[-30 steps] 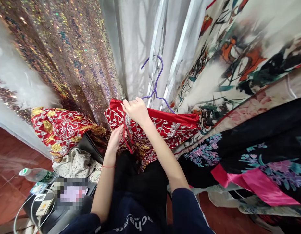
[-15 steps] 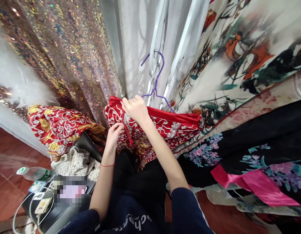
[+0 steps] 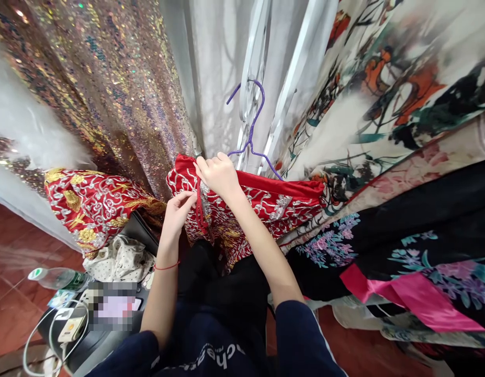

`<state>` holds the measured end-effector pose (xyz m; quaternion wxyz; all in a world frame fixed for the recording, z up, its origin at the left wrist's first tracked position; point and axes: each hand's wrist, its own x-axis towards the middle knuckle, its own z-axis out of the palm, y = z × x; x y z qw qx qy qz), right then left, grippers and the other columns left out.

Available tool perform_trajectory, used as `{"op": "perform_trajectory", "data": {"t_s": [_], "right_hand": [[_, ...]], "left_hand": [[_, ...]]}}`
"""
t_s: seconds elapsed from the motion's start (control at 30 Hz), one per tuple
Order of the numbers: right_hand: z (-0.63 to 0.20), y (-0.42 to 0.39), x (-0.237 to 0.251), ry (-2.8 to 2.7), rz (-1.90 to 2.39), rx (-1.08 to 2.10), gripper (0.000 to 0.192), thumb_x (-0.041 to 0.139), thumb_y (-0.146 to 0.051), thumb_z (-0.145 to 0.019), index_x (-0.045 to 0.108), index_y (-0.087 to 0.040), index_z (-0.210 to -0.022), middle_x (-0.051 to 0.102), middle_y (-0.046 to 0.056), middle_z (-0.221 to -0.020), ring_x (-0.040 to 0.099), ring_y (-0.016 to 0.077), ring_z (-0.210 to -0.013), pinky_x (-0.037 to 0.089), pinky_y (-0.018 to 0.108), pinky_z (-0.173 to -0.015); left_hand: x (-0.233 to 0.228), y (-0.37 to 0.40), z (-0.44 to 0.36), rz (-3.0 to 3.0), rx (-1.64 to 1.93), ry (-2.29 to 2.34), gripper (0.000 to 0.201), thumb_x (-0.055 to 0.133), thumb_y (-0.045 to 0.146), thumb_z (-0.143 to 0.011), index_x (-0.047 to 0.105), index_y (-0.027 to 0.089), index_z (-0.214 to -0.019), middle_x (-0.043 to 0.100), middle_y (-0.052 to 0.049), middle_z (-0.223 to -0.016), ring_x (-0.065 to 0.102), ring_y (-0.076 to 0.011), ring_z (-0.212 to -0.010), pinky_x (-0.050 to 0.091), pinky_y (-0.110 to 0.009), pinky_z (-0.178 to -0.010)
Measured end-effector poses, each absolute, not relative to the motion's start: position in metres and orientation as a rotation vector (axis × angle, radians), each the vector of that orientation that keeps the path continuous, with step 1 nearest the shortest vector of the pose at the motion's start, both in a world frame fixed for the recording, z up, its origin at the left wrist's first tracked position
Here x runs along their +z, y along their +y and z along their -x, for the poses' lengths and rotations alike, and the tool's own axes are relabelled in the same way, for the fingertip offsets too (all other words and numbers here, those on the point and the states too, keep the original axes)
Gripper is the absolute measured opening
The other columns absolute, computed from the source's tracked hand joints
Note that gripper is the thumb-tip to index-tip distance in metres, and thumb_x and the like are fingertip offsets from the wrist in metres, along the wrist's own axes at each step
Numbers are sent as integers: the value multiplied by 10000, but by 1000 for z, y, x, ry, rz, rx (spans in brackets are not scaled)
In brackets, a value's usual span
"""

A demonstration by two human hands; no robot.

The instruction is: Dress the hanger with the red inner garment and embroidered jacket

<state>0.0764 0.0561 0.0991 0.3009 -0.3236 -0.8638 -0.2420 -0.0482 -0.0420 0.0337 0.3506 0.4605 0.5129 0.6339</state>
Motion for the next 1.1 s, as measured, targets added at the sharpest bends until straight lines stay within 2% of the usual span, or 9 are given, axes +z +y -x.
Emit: {"op": "perform_trajectory", "data": {"t_s": [0.13, 0.23, 0.33, 0.47, 0.57, 0.8, 1.0, 1.1], "right_hand": [[-76, 57, 98, -2268, 834, -671, 464, 260, -274, -1070, 651, -146, -855, 654, 44, -611, 541, 163, -590, 291, 331, -689], [-77, 58, 98, -2261, 823, -667, 453, 264, -264, -1068, 649, -144, -862, 660, 47, -618, 543, 163, -589, 293, 332, -696], [-77, 58, 97, -2259, 821, -662, 443, 263, -251, -1067, 648, -142, -877, 668, 50, -630, 550, 168, -599, 291, 335, -702], [-76, 57, 97, -2263, 831, -667, 442, 267, -256, -1068, 644, -144, -866, 671, 49, -635, 546, 173, -600, 279, 339, -701], [-76, 58, 96, -2262, 830, -685, 453, 256, -256, -1072, 640, -147, -859, 662, 41, -629, 541, 170, -597, 271, 337, -699], [-78, 61, 96, -2254, 802, -685, 437, 283, -248, -1070, 648, -144, -852, 649, 38, -628, 531, 162, -588, 279, 336, -703], [-78, 65, 94, -2235, 800, -629, 458, 260, -272, -1079, 636, -145, -851, 640, 45, -633, 528, 170, -603, 311, 342, -711], [-79, 65, 94, -2226, 801, -580, 448, 271, -284, -1077, 636, -148, -856, 648, 49, -668, 531, 173, -631, 345, 348, -733]], "left_hand": [[37, -39, 45, -1140, 1628, 1359, 250, 695, 426, -782, 691, 178, -759, 676, 3, -710, 640, -135, -689, 485, -240, -680], [39, -37, 41, -1047, 1620, 1305, 272, 692, 442, -776, 643, 175, -767, 675, 3, -710, 687, -138, -648, 495, -230, -621], [44, -36, 39, -1010, 1594, 1267, 313, 703, 469, -761, 618, 169, -767, 645, 15, -620, 687, -143, -557, 508, -230, -565], [51, -36, 36, -1048, 1628, 1251, 355, 722, 491, -744, 584, 167, -697, 500, 66, -425, 675, -159, -479, 462, -197, -498], [54, -37, 32, -1029, 1718, 1197, 342, 729, 468, -737, 581, 165, -680, 484, 75, -405, 665, -147, -458, 459, -188, -499], [59, -35, 28, -988, 1710, 1148, 301, 718, 458, -752, 617, 175, -743, 510, 83, -405, 448, -63, -298, 327, -172, -352], [70, -26, 32, -1124, 1713, 1163, 269, 669, 389, -813, 576, 171, -685, 515, 71, -420, 375, -36, -298, 274, -162, -345], [66, -26, 39, -1224, 1563, 1236, 284, 671, 405, -825, 588, 167, -695, 513, 64, -421, 385, -40, -315, 287, -162, -362]]}}
